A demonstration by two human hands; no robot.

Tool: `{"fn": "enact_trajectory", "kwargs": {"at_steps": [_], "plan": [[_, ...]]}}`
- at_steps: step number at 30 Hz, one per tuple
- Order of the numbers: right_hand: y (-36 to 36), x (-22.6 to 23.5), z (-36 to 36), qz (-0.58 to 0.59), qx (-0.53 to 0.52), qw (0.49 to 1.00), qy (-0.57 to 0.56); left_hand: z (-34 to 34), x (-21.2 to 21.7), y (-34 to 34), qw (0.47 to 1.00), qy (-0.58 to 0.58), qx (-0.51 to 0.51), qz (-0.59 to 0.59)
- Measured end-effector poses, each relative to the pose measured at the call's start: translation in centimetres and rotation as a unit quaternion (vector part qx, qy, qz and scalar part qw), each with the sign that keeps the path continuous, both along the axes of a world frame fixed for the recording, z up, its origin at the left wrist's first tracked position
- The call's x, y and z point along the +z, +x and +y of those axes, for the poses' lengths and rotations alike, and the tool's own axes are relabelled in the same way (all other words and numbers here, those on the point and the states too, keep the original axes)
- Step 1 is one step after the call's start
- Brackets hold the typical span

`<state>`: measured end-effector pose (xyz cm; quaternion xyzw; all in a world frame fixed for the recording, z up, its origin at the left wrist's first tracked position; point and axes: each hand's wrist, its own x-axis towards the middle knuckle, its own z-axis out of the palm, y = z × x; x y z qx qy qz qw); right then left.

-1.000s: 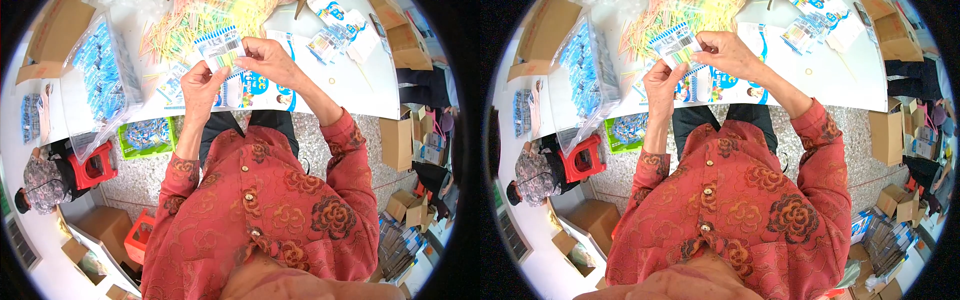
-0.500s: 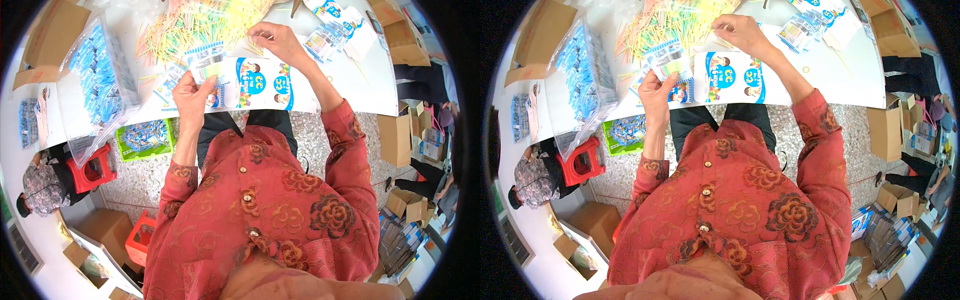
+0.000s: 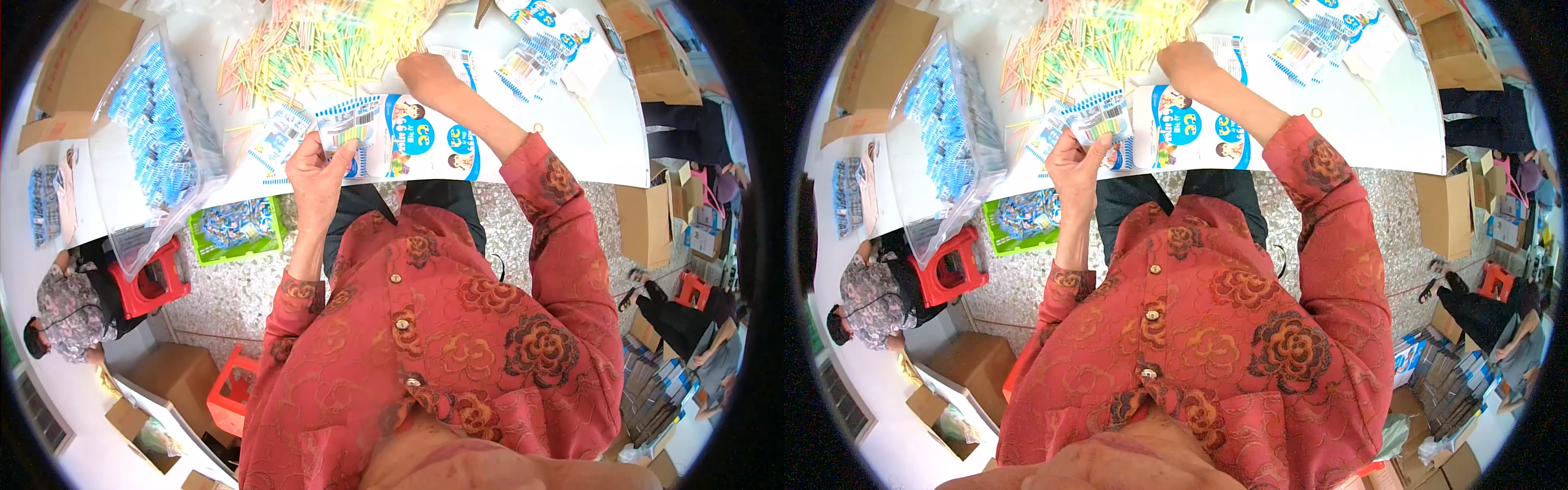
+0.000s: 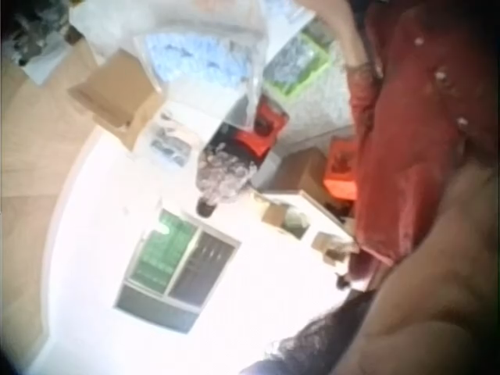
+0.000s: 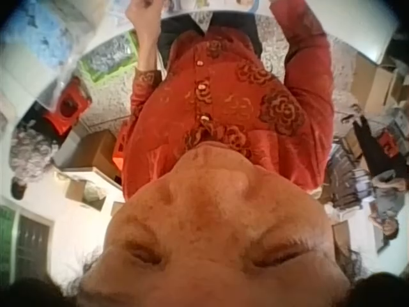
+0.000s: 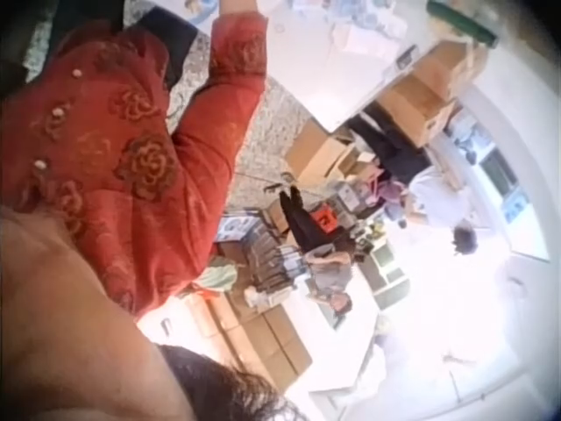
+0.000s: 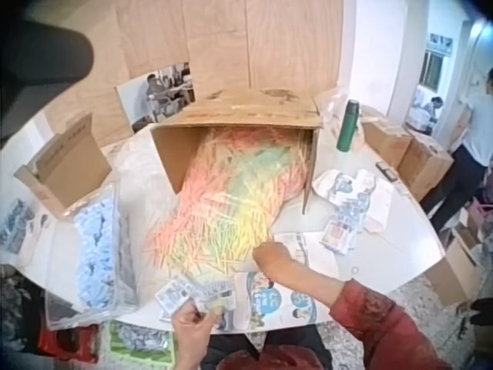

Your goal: Packaging small colorful plastic rings into plastic bags at a workstation.

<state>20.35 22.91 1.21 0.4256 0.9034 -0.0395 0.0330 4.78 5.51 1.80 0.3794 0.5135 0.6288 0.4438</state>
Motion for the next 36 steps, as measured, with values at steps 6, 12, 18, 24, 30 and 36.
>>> {"fn": "enact_trajectory", "kwargs": {"at_steps": [6, 12, 18, 24, 30, 36], "plan": [[-0.5, -0.4, -1.6, 0.025, 0.067, 0.997, 0.042, -0.2, -0.6, 0.1, 1.000, 0.007, -0.006, 0.016], [1.1, -2.7, -1.0, 0.112, 0.134, 0.981, 0.087, -0.6, -0.2, 0.2, 1.000, 0.002, -0.026, 0.005], [2.0, -3.5, -0.4, 0.149, 0.128, 0.979, 0.059, -0.7, 0.2, 0.9, 0.999, 0.011, -0.014, 0.031], [2.9, 0.0, -0.6, 0.362, 0.079, 0.927, 0.057, -0.7, 0.1, 0.7, 0.997, 0.001, 0.006, 0.075], [4.6, 9.2, -5.1, 0.611, 0.048, 0.718, -0.329, -0.6, -0.5, 0.7, 0.994, 0.002, 0.007, 0.105], [4.1, 10.7, -7.3, 0.588, 0.089, 0.754, -0.278, -0.2, 0.5, 1.9, 0.995, 0.024, -0.016, 0.091]]}}
